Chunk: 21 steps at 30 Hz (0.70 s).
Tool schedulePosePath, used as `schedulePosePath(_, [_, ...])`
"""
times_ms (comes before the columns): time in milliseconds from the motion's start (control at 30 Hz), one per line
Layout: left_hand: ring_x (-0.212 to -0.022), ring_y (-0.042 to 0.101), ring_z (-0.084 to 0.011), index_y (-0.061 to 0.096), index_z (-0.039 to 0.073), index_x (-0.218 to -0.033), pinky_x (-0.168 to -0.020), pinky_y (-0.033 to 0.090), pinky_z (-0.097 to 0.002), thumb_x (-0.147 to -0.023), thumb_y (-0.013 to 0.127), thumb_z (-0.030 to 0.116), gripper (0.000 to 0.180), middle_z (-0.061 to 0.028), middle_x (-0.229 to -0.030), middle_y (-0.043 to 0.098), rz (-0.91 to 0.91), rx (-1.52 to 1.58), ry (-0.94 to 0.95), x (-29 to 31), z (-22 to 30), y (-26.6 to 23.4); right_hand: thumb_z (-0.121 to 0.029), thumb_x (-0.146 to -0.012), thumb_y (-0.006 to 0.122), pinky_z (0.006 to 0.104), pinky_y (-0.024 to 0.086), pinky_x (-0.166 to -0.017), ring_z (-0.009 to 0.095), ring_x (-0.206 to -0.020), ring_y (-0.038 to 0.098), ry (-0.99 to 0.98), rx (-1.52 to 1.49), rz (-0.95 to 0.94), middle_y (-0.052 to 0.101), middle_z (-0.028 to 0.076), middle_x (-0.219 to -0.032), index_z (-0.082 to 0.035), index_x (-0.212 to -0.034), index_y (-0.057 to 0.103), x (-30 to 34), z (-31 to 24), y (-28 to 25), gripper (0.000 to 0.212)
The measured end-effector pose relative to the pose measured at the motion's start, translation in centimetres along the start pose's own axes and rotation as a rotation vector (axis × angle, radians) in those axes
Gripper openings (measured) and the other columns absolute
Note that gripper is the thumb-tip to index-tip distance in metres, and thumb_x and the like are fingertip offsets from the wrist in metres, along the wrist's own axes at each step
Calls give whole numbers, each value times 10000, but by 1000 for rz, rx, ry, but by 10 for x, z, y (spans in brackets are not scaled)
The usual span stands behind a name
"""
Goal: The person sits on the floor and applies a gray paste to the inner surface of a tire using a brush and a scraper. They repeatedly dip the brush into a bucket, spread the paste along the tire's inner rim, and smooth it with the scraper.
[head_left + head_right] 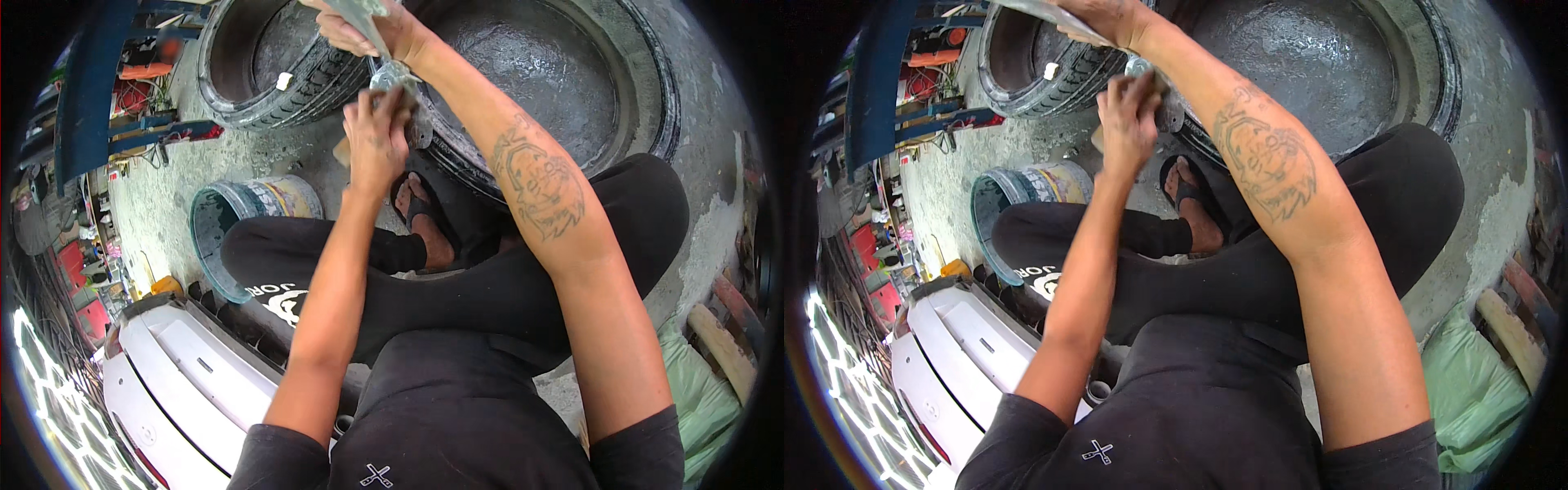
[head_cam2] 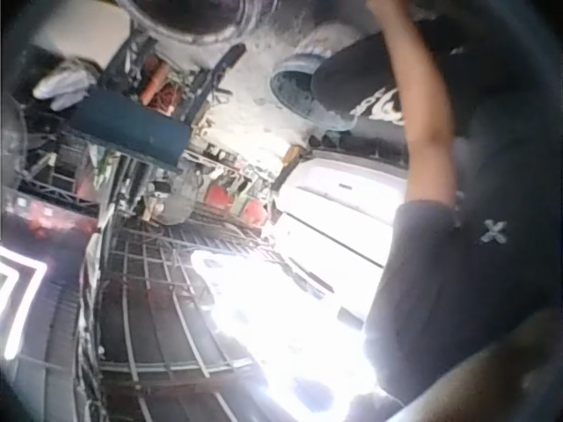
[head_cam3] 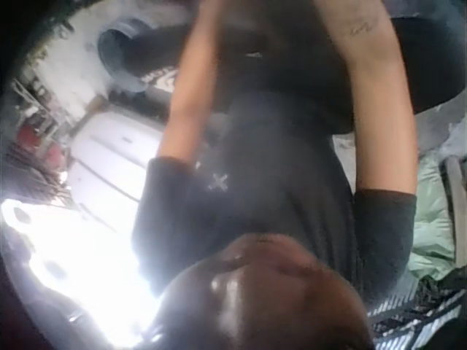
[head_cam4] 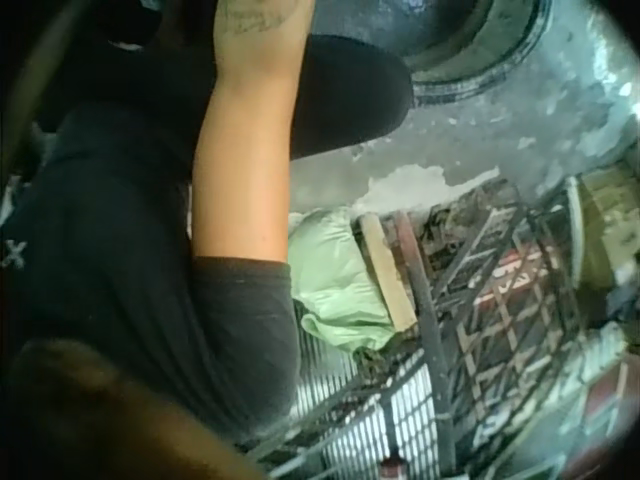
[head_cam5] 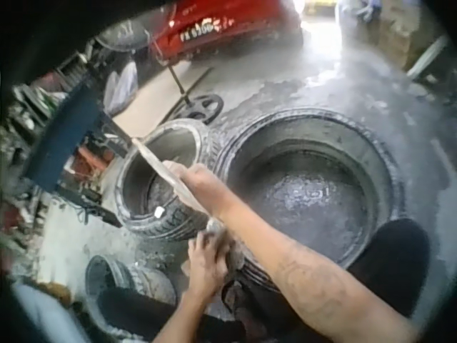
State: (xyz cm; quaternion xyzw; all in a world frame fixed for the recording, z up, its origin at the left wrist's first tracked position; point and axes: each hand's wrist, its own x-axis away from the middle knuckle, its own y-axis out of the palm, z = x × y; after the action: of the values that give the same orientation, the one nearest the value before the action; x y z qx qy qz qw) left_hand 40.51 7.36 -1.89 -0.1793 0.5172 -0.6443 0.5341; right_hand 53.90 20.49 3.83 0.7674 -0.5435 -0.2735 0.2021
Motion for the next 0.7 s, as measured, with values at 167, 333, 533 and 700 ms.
schedulePosePath(167, [-1032,571,-370,676,100,-1257,-924,448,-466,-920,694,89,338,-150,-1183,609,200,42,11,-37,-17,4,-448,-1037,568,263,392,-481,71,-640,588,83,234,5,635,7,-685,-76,-959,789,2,1,-17,440])
schedulePosePath(333, [-1055,565,-370,637,70,-1297,-964,431,-461,-930,668,95,369,-154,-1178,605,111,33,-2,-15,-2,7,-473,-1034,572,260,455,-610,92,-685,609,55,200,-25,680,10,-711,14,-885,777,5,-13,1,548])
schedulePosePath(533, [-1032,544,-371,688,74,-1247,-932,457,-478,-907,683,100,341,-144,-1190,590,12,-63,14,-8,6,-2,-450,-1028,601,245,432,-550,73,-619,583,-160,114,2,684,15,-720,2,-863,783,-3,-2,10,514])
schedulePosePath(700, [-1040,530,-382,673,80,-1251,-934,460,-460,-870,704,42,384,-141,-1181,576,7,-94,9,10,11,11,-409,-1083,495,271,403,-483,106,-529,538,-31,3,-81,620,26,-657,-73,-1165,717,1,16,-22,411])
